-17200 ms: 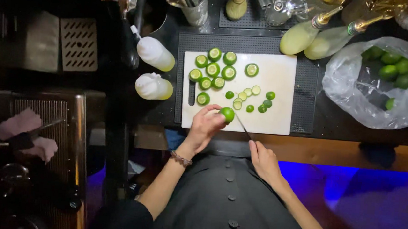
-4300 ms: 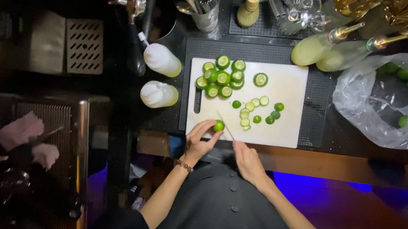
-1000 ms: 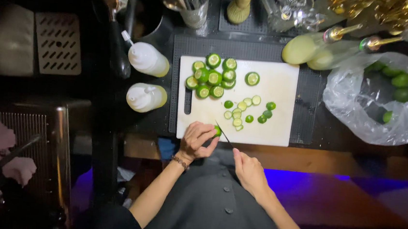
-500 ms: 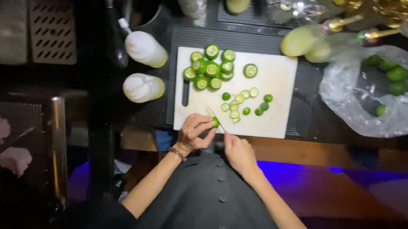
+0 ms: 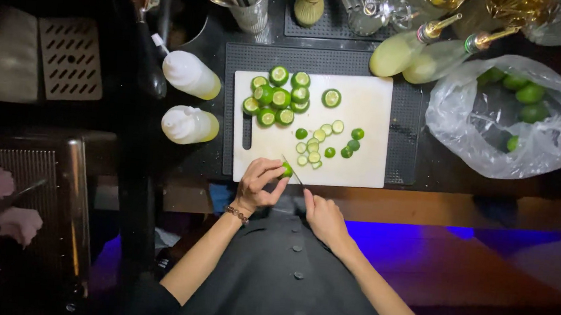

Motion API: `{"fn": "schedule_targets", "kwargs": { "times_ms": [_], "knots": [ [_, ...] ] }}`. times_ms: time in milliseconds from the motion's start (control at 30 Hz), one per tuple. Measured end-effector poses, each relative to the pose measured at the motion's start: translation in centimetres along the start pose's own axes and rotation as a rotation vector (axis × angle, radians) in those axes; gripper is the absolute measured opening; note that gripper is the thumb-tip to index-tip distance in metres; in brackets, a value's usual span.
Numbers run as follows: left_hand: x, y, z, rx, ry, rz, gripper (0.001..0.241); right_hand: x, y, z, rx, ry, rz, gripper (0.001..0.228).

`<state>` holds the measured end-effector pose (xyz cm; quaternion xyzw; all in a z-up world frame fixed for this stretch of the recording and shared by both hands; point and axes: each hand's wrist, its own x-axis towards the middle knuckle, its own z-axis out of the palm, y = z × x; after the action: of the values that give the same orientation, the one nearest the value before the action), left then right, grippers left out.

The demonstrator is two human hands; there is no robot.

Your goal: Slicing several small limes into halves or quarters on a cutting board.

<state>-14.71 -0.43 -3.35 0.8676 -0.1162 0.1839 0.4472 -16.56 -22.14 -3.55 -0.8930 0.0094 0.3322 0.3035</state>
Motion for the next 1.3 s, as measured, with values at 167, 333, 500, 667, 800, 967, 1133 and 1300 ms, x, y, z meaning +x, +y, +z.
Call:
{"fn": "schedule_targets", "kwargs": {
  "times_ms": [167,333,500,667,800,967,1133,1300],
  "knots": [
    [0.4,0.3,-0.5,0.027,-0.023,0.044,0.034,-1.0,-0.2,-0.5,0.194,0.028,-0.054,0.051],
    [-1.1,-1.0,0.4,-0.043,0.056,0.017,0.034,-1.5,-1.2,-0.7,0.087,0.077,-0.082,0.044],
    [-1.2,-0.9,0.3,-0.023,0.057,0.010,0.034,-1.5,-1.5,-0.6,0.037,0.098,-0.095,0.044],
    [-0.9,-0.6,-0.1,-0.010,0.054,0.004,0.035,-1.3,-1.8,-0.6,0.023,0.093,-0.101,0.045],
    [-1.1,-0.8,0.3,-0.024,0.052,0.018,0.034,-1.1,-1.7,-0.5,-0.100,0.109,-0.089,0.043],
    [-0.6,-0.4,0.1,-0.035,0.062,-0.077,0.032,-0.3,0.1,0.0,-0.235,0.035,-0.008,0.044],
    [-0.7,-0.7,0.3,-0.010,0.081,-0.074,0.030,1.0,-1.1,0.4,-0.197,0.069,-0.280,0.035],
    [-0.8,-0.8,0.1,-0.042,0.062,-0.109,0.029,0.9,-2.0,-0.3,-0.099,0.026,-0.102,0.037]
  ]
}}
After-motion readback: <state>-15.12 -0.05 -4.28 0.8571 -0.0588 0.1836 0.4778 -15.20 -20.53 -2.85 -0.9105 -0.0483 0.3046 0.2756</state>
